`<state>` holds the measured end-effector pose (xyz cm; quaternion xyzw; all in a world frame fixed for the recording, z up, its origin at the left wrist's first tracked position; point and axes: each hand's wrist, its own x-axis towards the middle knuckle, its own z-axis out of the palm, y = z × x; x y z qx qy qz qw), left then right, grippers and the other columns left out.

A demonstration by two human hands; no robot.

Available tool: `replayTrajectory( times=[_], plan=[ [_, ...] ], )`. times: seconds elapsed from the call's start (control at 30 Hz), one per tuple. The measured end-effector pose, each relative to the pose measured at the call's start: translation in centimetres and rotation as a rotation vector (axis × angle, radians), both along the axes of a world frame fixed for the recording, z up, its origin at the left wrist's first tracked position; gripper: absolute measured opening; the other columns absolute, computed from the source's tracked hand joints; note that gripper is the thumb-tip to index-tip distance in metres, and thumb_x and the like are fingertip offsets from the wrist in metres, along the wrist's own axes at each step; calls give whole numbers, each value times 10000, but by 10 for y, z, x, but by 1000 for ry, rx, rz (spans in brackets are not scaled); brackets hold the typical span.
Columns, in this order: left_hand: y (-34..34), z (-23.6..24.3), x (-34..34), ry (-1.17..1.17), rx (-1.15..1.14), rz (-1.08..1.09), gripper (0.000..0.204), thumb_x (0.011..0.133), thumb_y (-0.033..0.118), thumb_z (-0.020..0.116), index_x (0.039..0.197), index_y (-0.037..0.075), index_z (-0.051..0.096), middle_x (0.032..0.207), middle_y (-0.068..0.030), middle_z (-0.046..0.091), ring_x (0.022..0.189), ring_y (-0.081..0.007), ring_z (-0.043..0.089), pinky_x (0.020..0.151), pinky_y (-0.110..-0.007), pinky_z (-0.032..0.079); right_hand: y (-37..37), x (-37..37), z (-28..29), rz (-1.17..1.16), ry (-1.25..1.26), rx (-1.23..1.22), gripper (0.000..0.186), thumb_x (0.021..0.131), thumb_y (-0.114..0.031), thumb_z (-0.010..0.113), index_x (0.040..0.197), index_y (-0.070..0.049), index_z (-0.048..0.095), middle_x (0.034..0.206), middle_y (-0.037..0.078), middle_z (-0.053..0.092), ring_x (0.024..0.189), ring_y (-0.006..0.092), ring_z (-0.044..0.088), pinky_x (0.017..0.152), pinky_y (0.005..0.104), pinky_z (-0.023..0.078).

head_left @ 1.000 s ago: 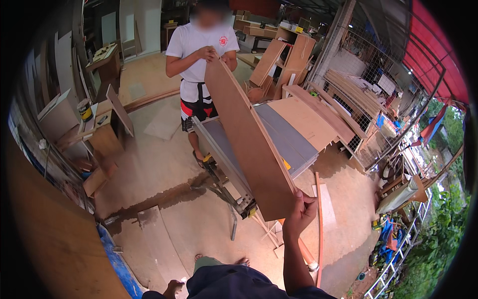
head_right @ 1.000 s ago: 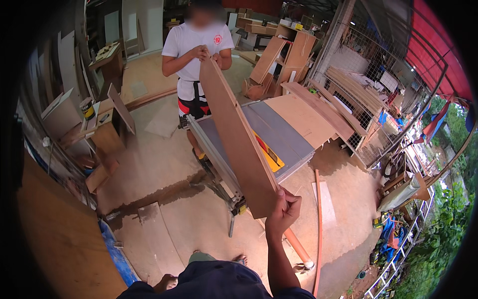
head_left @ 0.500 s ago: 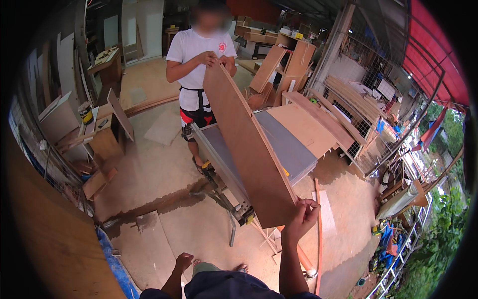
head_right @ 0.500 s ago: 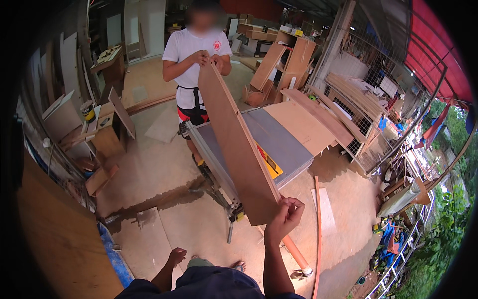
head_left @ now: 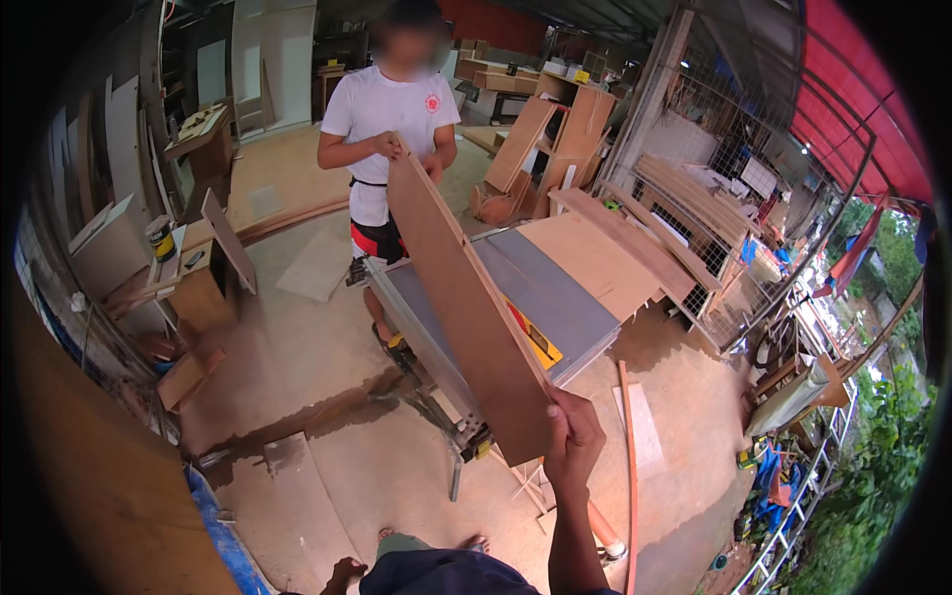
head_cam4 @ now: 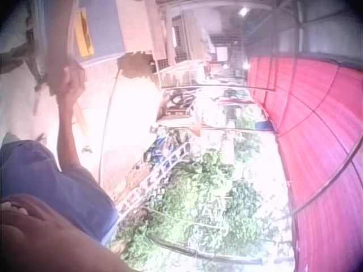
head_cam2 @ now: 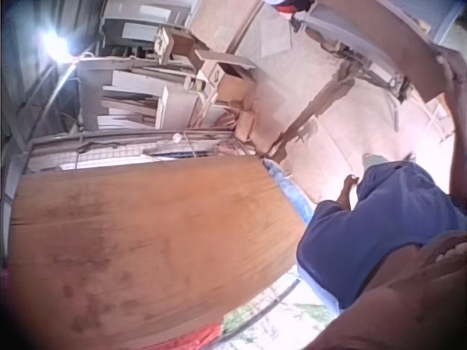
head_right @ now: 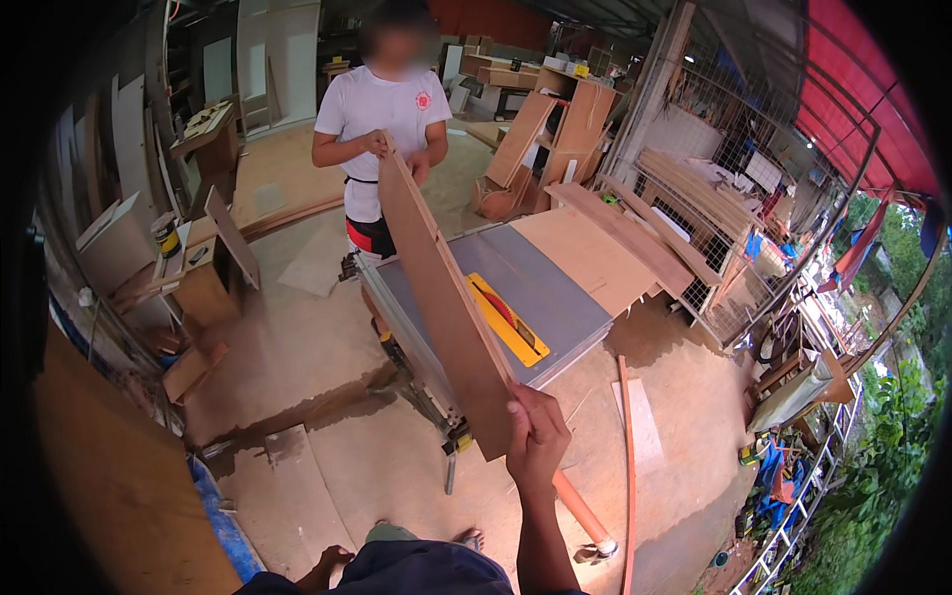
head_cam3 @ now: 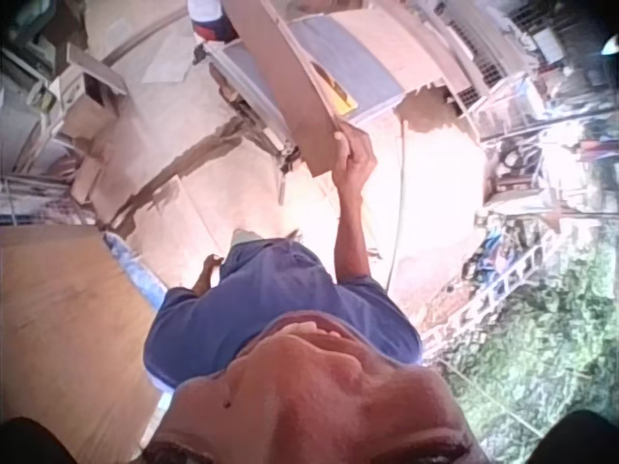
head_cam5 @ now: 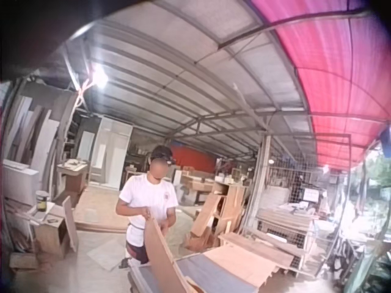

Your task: The person assists another worker by feeding large wooden boards into a table saw and retrieving the cut pieces. The person handles the boards by hand, guiding them through the saw and stacking the resulting pieces on the floor.

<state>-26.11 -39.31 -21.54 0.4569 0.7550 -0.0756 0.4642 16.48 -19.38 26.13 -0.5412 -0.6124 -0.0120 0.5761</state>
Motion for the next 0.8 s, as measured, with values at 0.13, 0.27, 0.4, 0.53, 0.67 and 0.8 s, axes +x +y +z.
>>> replayTrajectory(
  times=[0.13,0.27,0.4,0.53,0.67,0.8],
  plan=[
    [-7,-7,0,-21,-21,59,427,778,492,738,953,103,739,955,-99,741,937,-257,701,854,-375,545,-3,3,14,12,-77,-153,324,914,-78,656,1236,-45,674,975,163,700,842,239,696,755,320,530],
    [3,-2,12,-34,47,59,432,797,459,712,968,63,697,983,-144,728,979,-301,691,872,-395,542,-1,6,15,84,-118,-183,352,908,-71,664,1259,-51,664,985,166,702,813,238,700,717,317,537],
    [27,11,26,-106,207,43,404,827,422,697,963,42,690,960,-147,731,962,-305,695,865,-403,544,1,-1,14,121,-109,-163,331,905,-53,669,1236,-49,678,1037,168,713,833,208,704,698,300,540],
    [42,26,38,-229,298,148,360,849,366,698,956,23,685,934,-132,734,938,-293,702,850,-386,548,3,2,8,136,-150,-120,262,903,-43,675,1163,-32,707,1071,170,721,811,177,707,679,283,538],
    [40,18,34,-187,265,85,381,835,401,691,946,36,693,923,-133,734,922,-291,705,846,-386,549,4,6,4,82,-102,-85,227,895,-68,700,1119,-38,725,980,161,741,761,154,703,662,266,525],
    [21,8,28,-113,127,61,393,814,435,683,930,63,730,935,-133,740,928,-286,707,855,-388,548,2,19,-3,-16,-27,-96,198,883,-117,737,1062,-34,736,834,136,737,710,114,665,641,255,505]
  ],
)
